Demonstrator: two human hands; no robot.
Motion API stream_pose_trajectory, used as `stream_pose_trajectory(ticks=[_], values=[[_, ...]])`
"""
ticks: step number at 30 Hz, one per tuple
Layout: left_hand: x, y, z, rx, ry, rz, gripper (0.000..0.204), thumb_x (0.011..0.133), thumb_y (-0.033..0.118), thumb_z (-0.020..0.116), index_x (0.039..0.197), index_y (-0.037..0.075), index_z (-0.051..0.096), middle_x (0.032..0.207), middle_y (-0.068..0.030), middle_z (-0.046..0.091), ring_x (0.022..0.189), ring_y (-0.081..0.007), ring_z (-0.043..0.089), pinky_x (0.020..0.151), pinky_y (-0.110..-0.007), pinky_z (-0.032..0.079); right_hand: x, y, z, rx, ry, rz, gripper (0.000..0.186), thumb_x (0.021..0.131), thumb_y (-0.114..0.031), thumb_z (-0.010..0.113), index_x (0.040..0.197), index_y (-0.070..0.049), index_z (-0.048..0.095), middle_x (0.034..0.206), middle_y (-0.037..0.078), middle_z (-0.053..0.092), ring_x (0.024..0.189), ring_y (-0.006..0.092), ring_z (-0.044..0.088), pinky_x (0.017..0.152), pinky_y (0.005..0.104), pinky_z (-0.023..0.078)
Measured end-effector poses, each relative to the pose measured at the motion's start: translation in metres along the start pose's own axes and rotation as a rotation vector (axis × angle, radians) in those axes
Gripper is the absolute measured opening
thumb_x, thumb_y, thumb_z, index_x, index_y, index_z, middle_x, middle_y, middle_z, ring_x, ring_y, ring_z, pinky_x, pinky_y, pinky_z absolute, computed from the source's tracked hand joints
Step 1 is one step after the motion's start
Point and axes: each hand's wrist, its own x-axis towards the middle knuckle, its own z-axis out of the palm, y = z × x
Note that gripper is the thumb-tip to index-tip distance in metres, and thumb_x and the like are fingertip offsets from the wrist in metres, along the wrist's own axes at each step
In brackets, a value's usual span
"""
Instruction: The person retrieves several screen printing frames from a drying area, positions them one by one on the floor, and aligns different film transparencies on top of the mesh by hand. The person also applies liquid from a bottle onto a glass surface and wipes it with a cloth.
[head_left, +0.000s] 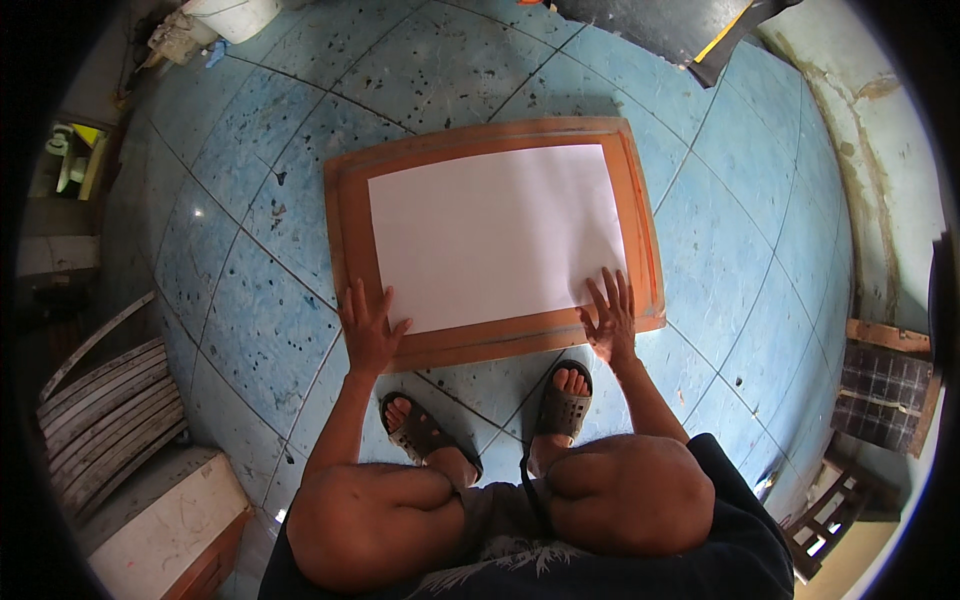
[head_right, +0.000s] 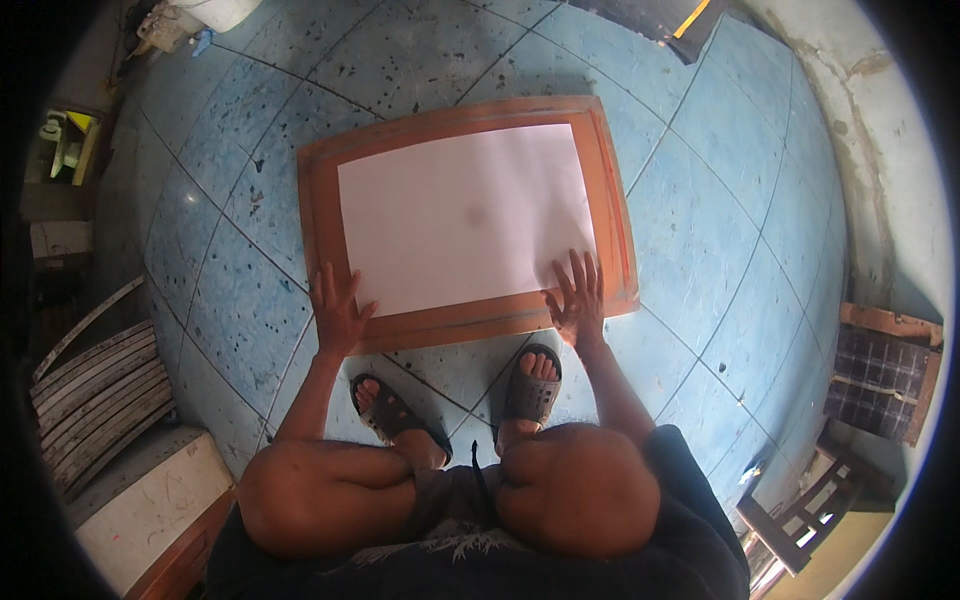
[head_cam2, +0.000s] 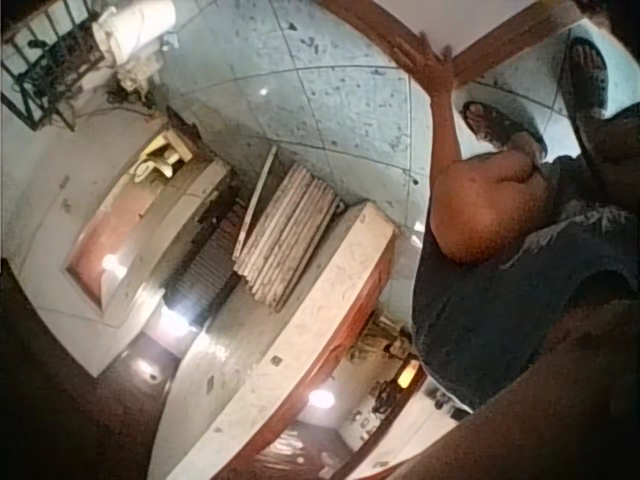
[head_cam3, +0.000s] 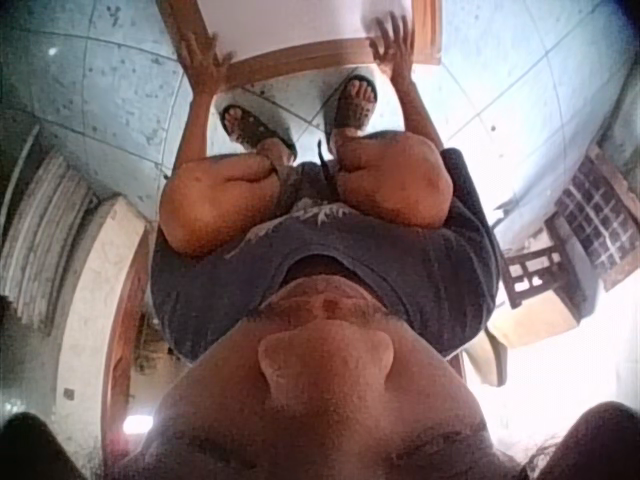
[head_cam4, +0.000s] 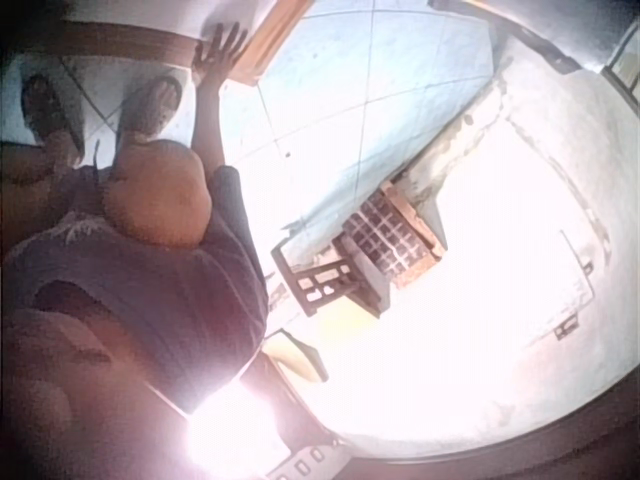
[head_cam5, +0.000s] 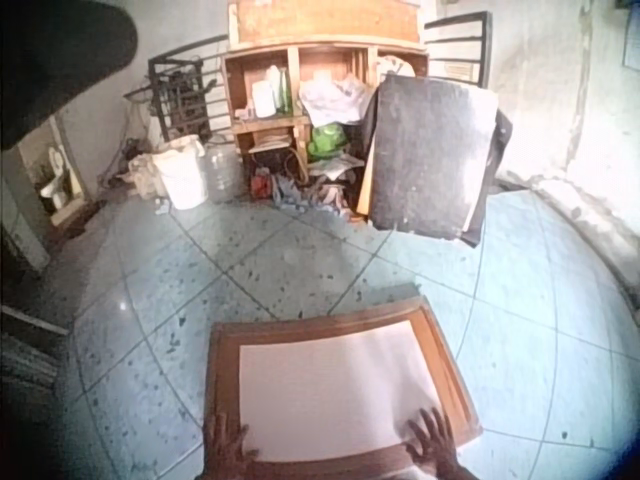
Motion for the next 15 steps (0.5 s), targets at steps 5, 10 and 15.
stream_pose_trajectory(ticks=[5, 10, 15], values=[[0.0011, 0.0007, 0.0012, 0.025, 0.001, -0.003, 0.061, 0.085, 0.056, 0.06, 0.139, 0.028, 0.049, 0.155, -0.0188, 0.016, 0.138, -0.0433, 0.019, 0.106, -0.065, 0.019, -0.0014, 0.0023, 0.0011, -0.006, 0.019, -0.006, 0.054, 0.086, -0.029, 0.065, 0.134, -0.011, 0.05, 0.15, 0.015, 0.03, 0.141, 0.0376, 0.021, 0.115, 0.0527, 0.018], [0.0049, 0.0034, 0.0032, 0.016, 0.009, 0.006, 0.062, 0.084, 0.055, 0.062, 0.138, 0.028, 0.05, 0.155, -0.0187, 0.017, 0.138, -0.0431, 0.02, 0.106, -0.065, 0.019, -0.0018, 0.0058, 0.0026, -0.002, 0.027, 0.003, 0.054, 0.085, -0.03, 0.065, 0.134, -0.011, 0.05, 0.15, 0.015, 0.031, 0.141, 0.0373, 0.021, 0.115, 0.0529, 0.018], [0.002, 0.0011, -0.001, -0.006, 0.016, -0.015, 0.063, 0.082, 0.054, 0.064, 0.138, 0.028, 0.05, 0.152, -0.0205, 0.022, 0.138, -0.0436, 0.021, 0.107, -0.064, 0.02, 0.0026, 0.0007, 0.0022, -0.002, 0.011, 0.009, 0.052, 0.086, -0.031, 0.065, 0.132, -0.012, 0.052, 0.148, 0.015, 0.033, 0.14, 0.0375, 0.023, 0.114, 0.0531, 0.019]])
